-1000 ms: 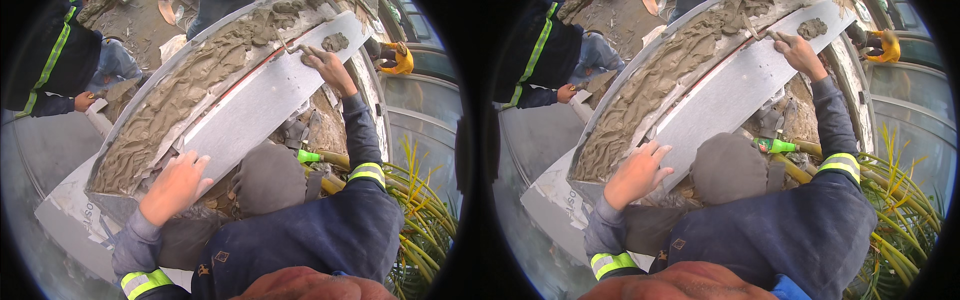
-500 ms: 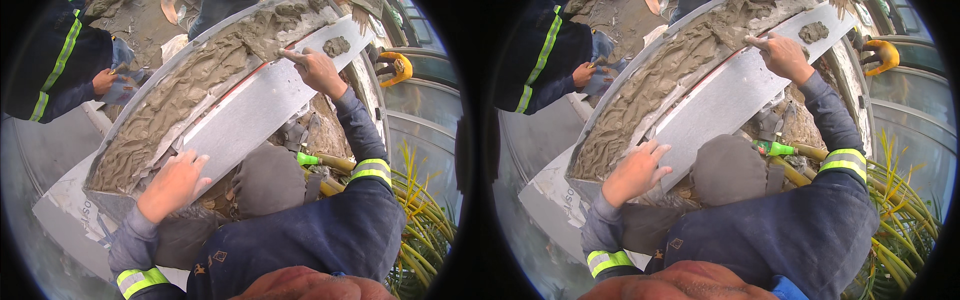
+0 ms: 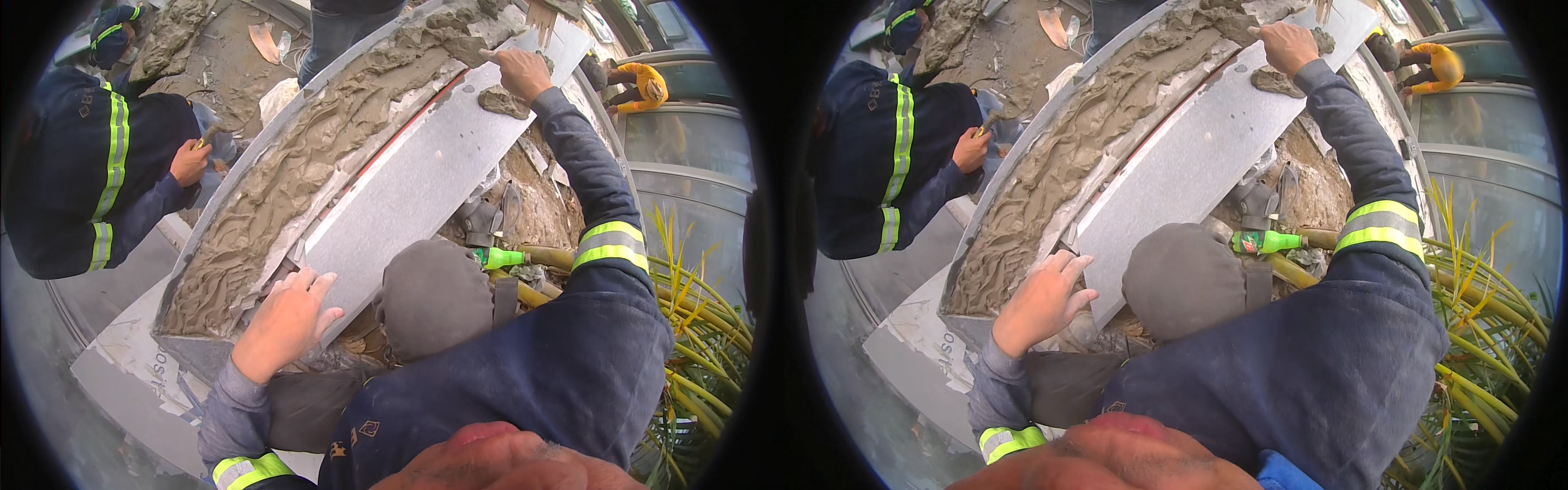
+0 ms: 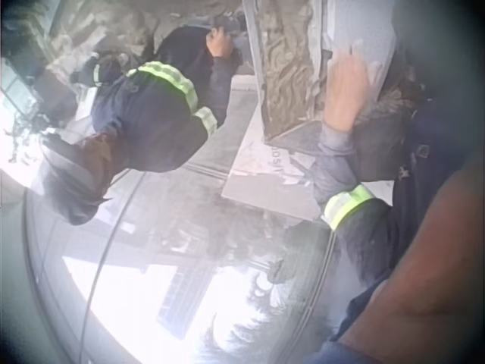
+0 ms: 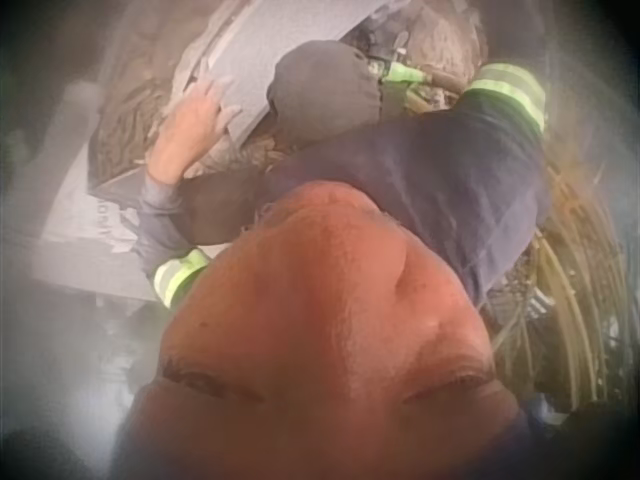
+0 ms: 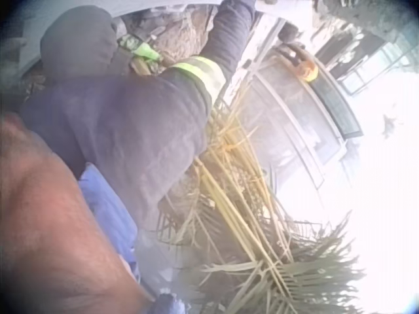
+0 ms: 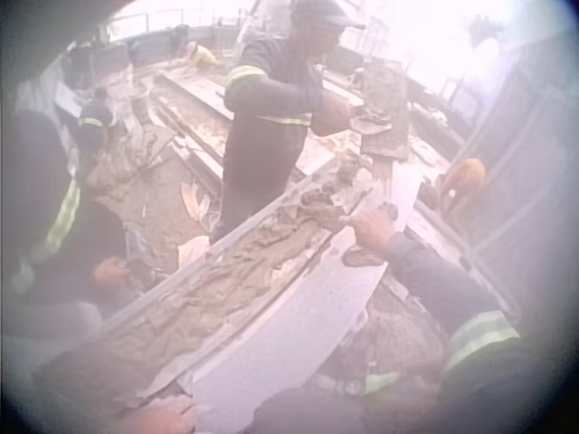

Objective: The person spreads mortar on a curved surface using a trowel, then places a large stone tile onto the mortar and presses it into place. The person works alongside another worker who is also applying mortar nearby.

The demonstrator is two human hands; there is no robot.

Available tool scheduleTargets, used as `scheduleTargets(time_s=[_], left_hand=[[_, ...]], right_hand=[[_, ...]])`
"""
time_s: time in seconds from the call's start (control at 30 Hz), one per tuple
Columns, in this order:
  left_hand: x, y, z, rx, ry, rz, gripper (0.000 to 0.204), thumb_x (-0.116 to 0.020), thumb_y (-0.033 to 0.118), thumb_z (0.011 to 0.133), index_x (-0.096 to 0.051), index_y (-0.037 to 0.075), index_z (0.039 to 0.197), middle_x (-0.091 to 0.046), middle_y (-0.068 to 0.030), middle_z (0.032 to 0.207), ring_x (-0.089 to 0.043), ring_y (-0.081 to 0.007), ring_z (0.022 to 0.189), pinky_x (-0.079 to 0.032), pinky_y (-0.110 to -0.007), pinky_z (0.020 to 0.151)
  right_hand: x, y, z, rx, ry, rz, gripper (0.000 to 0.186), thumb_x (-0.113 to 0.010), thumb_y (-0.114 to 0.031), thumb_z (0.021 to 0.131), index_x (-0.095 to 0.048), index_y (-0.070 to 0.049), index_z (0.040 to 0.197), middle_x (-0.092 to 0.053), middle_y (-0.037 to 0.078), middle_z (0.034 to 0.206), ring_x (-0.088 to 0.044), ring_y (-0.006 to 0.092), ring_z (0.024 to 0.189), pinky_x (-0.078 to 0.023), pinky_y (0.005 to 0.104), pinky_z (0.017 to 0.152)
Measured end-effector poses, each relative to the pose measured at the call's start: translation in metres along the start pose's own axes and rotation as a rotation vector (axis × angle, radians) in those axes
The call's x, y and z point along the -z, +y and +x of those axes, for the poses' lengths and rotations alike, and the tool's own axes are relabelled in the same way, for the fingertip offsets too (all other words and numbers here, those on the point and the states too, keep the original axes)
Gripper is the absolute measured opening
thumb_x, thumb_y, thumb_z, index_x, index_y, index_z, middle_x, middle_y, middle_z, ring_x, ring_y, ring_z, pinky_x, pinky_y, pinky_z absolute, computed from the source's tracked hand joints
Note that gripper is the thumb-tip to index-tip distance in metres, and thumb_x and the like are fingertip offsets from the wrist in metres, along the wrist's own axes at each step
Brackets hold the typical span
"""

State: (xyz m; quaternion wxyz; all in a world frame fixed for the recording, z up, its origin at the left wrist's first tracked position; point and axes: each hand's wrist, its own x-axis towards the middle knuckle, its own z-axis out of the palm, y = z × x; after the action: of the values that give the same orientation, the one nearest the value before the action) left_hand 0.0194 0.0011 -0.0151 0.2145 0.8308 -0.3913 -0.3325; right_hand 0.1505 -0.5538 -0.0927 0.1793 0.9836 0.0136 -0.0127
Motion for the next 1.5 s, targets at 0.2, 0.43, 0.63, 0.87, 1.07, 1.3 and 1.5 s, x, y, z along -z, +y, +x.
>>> scheduleTargets(time_s=[0.2,0.43,0.63,0.87,1.07,1.3,1.5], left_hand=[[-0.003,0.005,-0.007,0.016,0.030,0.012,0.051,-0.075,0.023,0.092,-0.058,0.002,0.134,-0.058,-0.0195,0.109,-0.062,-0.0404,0.102,-0.052,-0.048,0.087],[-0.003,0.010,0.004,0.002,0.032,0.028,0.051,-0.075,0.023,0.091,-0.058,0.001,0.134,-0.058,-0.0198,0.109,-0.061,-0.0405,0.103,-0.051,-0.048,0.087],[-0.001,0.013,0.015,-0.036,0.025,0.036,0.051,-0.075,0.023,0.092,-0.057,-0.001,0.133,-0.058,-0.0209,0.112,-0.061,-0.0408,0.103,-0.051,-0.048,0.089],[-0.001,0.009,0.007,0.008,0.019,0.018,0.051,-0.075,0.023,0.091,-0.058,0.000,0.134,-0.059,-0.0205,0.114,-0.062,-0.0409,0.104,-0.051,-0.048,0.089],[-0.001,0.007,0.007,0.012,0.001,0.032,0.053,-0.075,0.025,0.091,-0.057,0.000,0.135,-0.059,-0.0204,0.115,-0.062,-0.0419,0.103,-0.052,-0.048,0.089],[-0.001,0.007,0.009,0.001,0.019,0.042,0.053,-0.075,0.024,0.092,-0.057,0.001,0.136,-0.059,-0.0206,0.113,-0.062,-0.0423,0.102,-0.051,-0.049,0.088],[-0.004,0.004,0.003,-0.008,0.052,0.010,0.051,-0.075,0.024,0.092,-0.057,0.001,0.134,-0.058,-0.0203,0.112,-0.062,-0.0416,0.101,-0.051,-0.049,0.087]], right_hand=[[-0.031,0.027,0.026,-0.129,-0.154,0.566,0.044,-0.061,-0.019,0.094,-0.067,-0.010,0.137,-0.077,0.019,0.104,-0.070,0.0242,0.077,-0.057,0.0391,0.074],[0.025,-0.039,-0.020,-0.007,-0.501,0.897,0.045,-0.056,-0.022,0.102,-0.061,-0.002,0.142,-0.072,0.017,0.091,-0.065,0.0179,0.077,-0.053,0.0339,0.070],[0.073,-0.112,-0.059,0.153,-0.466,0.767,0.046,-0.053,-0.022,0.102,-0.060,0.011,0.133,-0.068,0.031,0.123,-0.068,0.0447,0.109,-0.054,0.0449,0.098],[0.095,-0.094,-0.053,0.315,-0.240,0.679,0.033,-0.060,-0.022,0.102,-0.072,-0.010,0.130,-0.074,0.021,0.090,-0.071,0.0387,0.082,-0.057,0.0463,0.076],[0.093,-0.077,-0.031,0.359,0.108,0.232,0.033,-0.058,-0.022,0.103,-0.071,-0.023,0.133,-0.068,0.013,0.075,-0.066,0.0302,0.065,-0.051,0.0425,0.060],[0.056,-0.083,-0.004,0.235,0.156,0.041,0.036,-0.055,-0.005,0.091,-0.075,-0.015,0.120,-0.069,0.013,0.074,-0.072,0.0314,0.068,-0.056,0.0423,0.058],[0.072,-0.037,0.028,-0.055,-0.078,0.085,0.031,-0.057,-0.023,0.100,-0.076,-0.019,0.123,-0.074,0.019,0.091,-0.073,0.0363,0.085,-0.056,0.0486,0.072]])
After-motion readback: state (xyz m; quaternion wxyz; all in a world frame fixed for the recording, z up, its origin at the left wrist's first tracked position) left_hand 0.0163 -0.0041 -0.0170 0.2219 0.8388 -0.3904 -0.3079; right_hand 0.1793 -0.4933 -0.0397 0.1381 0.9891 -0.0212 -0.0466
